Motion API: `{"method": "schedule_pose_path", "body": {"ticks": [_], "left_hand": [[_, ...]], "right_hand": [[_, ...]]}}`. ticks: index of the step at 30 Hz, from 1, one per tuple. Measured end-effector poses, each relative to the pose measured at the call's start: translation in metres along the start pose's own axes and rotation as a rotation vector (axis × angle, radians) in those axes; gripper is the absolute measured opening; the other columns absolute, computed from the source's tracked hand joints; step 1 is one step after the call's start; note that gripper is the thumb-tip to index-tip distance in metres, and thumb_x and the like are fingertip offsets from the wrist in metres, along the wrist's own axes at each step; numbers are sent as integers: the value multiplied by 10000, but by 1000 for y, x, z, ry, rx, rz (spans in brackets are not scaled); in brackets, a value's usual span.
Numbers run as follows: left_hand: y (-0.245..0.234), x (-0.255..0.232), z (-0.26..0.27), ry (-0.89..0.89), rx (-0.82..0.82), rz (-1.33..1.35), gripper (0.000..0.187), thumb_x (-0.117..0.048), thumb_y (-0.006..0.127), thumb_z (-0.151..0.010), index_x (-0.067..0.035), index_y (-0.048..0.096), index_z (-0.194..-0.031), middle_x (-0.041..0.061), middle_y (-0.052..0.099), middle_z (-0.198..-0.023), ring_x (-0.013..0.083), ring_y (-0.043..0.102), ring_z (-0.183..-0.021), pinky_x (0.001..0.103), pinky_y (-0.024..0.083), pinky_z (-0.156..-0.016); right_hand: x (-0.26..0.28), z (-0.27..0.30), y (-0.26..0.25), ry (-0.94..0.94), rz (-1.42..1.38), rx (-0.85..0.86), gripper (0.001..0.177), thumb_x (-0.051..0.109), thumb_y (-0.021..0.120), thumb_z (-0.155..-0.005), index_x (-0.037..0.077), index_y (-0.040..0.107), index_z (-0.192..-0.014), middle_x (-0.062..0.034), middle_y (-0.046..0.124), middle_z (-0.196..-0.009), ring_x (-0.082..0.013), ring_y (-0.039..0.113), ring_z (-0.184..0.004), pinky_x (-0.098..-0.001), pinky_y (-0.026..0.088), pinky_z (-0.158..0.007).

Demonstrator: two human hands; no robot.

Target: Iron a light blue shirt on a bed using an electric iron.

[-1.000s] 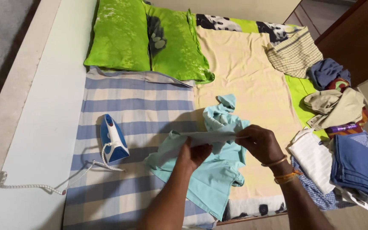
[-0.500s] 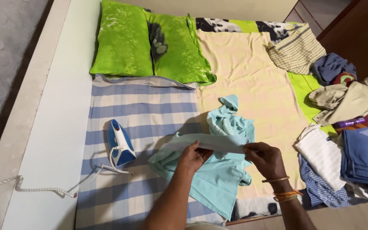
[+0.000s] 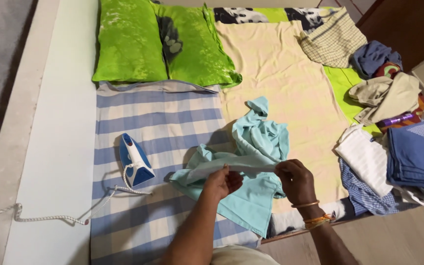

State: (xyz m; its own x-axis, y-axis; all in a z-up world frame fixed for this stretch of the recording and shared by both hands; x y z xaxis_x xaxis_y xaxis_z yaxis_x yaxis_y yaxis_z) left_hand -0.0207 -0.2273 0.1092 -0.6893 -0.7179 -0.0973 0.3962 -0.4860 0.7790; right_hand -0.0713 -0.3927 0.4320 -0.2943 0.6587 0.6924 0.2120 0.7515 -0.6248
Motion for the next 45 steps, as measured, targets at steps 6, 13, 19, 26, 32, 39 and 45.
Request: {"method": "schedule_pose_path", "body": {"ticks": [6, 13, 19, 26, 32, 39, 45], "left_hand": [[26, 29, 30, -107, -93, -239, 688, -688, 512, -992, -16, 647, -937, 169, 683, -822, 357, 719, -780, 512, 626, -755], [18, 31, -5, -23, 7, -100, 423, -401, 543, -1007, -23, 669, -1147, 195, 756, -1025, 384, 754, -926, 545, 633, -839], [67, -49, 37, 226, 125, -99, 372, -336, 586, -993, -73, 587, -1256, 103, 733, -1122, 323, 713, -1065, 519, 593, -937], [133, -98, 102, 275, 283, -71, 158, -259, 653, -994, -110, 643, -1046, 39, 719, -979, 218, 712, -930, 385, 575, -847], [23, -111, 12, 211, 48, -181, 123, -198, 688, -957, -77, 664, -961, 72, 717, -852, 221, 693, -787, 373, 591, -775], [40, -48, 119, 160, -210, -351, 470, -571, 667, -825, -105, 670, -889, 59, 659, -742, 211, 628, -625, 391, 509, -543], [13, -99, 71, 471, -326, -518, 340, -266, 766, -891, 33, 672, -1022, 111, 690, -878, 243, 651, -713, 428, 518, -616]], "right_hand": [[11, 14, -2, 19, 57, -27, 120, -43, 746, -835, -7, 696, -938, -106, 690, -954, -202, 736, -765, -300, 591, -632], [23, 31, -9, -32, -11, -71, 139, -52, 729, -859, 12, 704, -980, -98, 688, -963, -195, 734, -798, -302, 596, -679], [5, 45, 14, 120, 47, -31, 185, 42, 800, -805, 60, 751, -982, -83, 736, -878, -187, 729, -649, -314, 582, -586], [35, 38, 75, -73, -16, -15, 194, 148, 820, -799, 120, 760, -982, -77, 761, -863, -226, 746, -661, -337, 581, -569], [66, 36, 110, -176, 32, 146, 114, 116, 786, -800, 106, 759, -911, -81, 758, -824, -314, 707, -633, -404, 553, -551], [65, 43, 118, -233, -64, 121, 129, 75, 736, -816, 83, 727, -945, -94, 747, -870, -329, 715, -708, -408, 566, -588], [53, 45, 127, -231, -97, 197, 147, 88, 761, -828, 60, 744, -971, -130, 736, -843, -361, 698, -703, -433, 550, -601]]}}
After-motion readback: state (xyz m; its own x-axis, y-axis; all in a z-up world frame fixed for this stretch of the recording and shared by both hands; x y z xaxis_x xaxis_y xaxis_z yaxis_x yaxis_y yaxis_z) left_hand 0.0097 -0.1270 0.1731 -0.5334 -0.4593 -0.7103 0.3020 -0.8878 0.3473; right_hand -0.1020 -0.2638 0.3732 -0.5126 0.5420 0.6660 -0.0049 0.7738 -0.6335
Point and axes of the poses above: each hand's wrist, its own z-axis away from the middle knuckle, its own y-axis out of the palm, x = y × z, the point moved 7 cm from there along -z, towards the middle knuckle
